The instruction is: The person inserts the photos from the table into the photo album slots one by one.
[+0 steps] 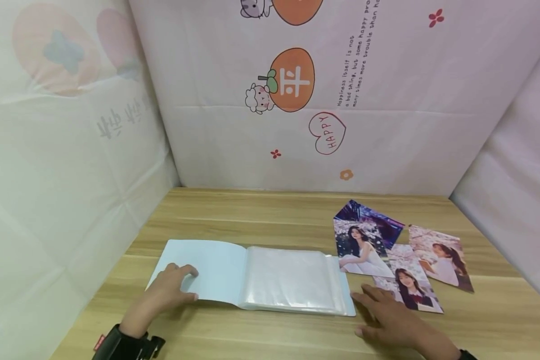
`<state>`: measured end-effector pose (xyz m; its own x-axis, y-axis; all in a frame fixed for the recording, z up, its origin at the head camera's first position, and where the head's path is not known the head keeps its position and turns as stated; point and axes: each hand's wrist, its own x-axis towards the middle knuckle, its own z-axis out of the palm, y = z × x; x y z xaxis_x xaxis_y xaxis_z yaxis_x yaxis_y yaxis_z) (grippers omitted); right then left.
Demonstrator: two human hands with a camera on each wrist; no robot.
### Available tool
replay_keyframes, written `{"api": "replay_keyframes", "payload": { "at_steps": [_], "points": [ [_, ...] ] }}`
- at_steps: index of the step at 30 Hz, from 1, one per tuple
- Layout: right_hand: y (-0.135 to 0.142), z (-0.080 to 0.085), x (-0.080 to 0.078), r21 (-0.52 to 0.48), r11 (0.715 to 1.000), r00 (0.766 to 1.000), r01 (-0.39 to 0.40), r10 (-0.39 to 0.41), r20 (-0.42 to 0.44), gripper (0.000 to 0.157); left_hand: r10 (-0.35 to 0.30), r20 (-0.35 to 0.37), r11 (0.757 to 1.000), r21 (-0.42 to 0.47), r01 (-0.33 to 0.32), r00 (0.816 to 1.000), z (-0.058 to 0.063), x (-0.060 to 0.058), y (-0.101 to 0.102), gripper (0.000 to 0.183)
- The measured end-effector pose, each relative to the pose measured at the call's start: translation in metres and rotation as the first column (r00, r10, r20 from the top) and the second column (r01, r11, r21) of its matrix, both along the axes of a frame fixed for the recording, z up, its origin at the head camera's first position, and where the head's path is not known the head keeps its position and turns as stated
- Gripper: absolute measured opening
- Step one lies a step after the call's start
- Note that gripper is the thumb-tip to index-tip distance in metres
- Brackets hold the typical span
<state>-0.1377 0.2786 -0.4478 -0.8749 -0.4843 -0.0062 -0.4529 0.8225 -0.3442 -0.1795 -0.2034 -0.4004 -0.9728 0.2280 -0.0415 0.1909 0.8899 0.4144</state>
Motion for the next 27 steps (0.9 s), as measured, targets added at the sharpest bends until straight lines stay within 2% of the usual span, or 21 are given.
{"api": "replay_keyframes", "payload": {
  "at_steps": [7, 14, 21, 27],
  "points": [
    [-0.001, 0.0, 0.001, 0.006, 1.0, 1.0, 0.0, 0.0, 0.003, 0.073, -0.07, 0.034, 0.996, 0.056, 0.068, 0.997, -0.007, 0.0, 0.006, 0.04],
    [0.001, -0.001, 0.0, 0.008, 1.0, 1.0, -0.005, 0.005, -0.024, 0.072, -0.061, 0.068, 0.998, 0.012, 0.061, 0.996, -0.013, -0.003, 0.013, 0.042],
    [0.001, -0.001, 0.001, 0.007, 1.0, 0.999, -0.003, 0.003, -0.037, 0.073, -0.063, 0.049, 0.997, -0.033, 0.064, 0.997, -0.02, -0.004, 0.018, 0.048],
    [0.001, -0.002, 0.0, 0.003, 1.0, 0.999, -0.011, 0.011, -0.047, 0.073, -0.058, 0.05, 0.997, -0.044, 0.06, 0.997, -0.022, -0.003, 0.018, 0.048]
  ]
}}
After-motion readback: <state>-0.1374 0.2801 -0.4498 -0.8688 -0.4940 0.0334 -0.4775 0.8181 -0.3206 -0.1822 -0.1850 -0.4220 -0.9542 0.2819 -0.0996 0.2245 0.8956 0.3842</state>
